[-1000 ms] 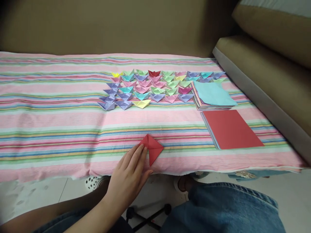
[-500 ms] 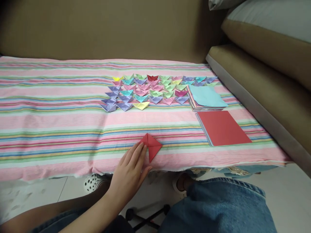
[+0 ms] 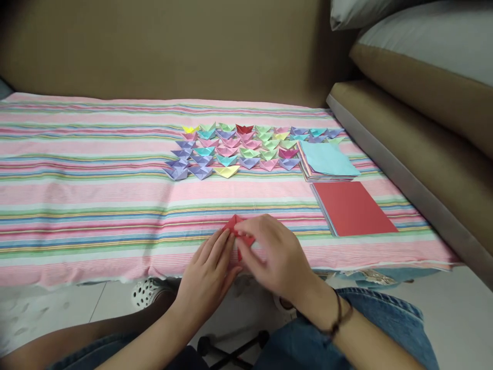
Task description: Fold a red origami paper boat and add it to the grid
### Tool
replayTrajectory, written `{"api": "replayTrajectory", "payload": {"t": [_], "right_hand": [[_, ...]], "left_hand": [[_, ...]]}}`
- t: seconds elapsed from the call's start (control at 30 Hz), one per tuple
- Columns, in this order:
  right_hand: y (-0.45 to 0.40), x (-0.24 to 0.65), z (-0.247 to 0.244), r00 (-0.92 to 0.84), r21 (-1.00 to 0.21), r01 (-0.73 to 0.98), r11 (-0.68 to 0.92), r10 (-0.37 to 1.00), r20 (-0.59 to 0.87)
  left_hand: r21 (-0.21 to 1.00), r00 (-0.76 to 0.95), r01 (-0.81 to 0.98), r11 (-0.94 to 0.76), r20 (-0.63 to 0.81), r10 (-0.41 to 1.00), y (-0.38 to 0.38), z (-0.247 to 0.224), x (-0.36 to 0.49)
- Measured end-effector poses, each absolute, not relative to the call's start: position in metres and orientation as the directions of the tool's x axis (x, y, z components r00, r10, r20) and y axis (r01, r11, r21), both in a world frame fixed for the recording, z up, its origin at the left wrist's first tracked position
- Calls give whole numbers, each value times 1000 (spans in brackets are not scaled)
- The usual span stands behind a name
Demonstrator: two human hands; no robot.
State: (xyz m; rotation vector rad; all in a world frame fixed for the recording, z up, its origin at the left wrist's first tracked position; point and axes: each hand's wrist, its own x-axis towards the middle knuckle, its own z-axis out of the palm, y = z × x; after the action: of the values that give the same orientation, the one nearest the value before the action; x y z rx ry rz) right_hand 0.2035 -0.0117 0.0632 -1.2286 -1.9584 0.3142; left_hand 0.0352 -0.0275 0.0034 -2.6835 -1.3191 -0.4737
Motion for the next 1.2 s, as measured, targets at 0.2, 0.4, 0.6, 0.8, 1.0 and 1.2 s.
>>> {"api": "replayTrajectory", "payload": {"t": [0.2,0.4,0.6,0.8,1.0,1.2], "right_hand": [[19,202,30,-51,-878,468,102,995,88],[25,198,21,-4,-842,537,57,998,65],[32,195,20,48,-816,578,15,997,53],[34,194,22,57,-801,598,-26,998,10],[34,195,22,61,-793,609,-20,998,21],[33,195,22,63,-770,638,-9,997,41]], "left_hand": [[6,574,790,-613,345,743,-27,1,35],[-4,573,791,-611,354,739,-27,3,36],[-2,570,792,-610,360,739,-25,5,37],[-9,580,790,-613,338,741,-24,4,35],[-18,589,786,-617,324,740,-23,6,35],[-60,609,778,-625,312,729,-22,7,37]]}}
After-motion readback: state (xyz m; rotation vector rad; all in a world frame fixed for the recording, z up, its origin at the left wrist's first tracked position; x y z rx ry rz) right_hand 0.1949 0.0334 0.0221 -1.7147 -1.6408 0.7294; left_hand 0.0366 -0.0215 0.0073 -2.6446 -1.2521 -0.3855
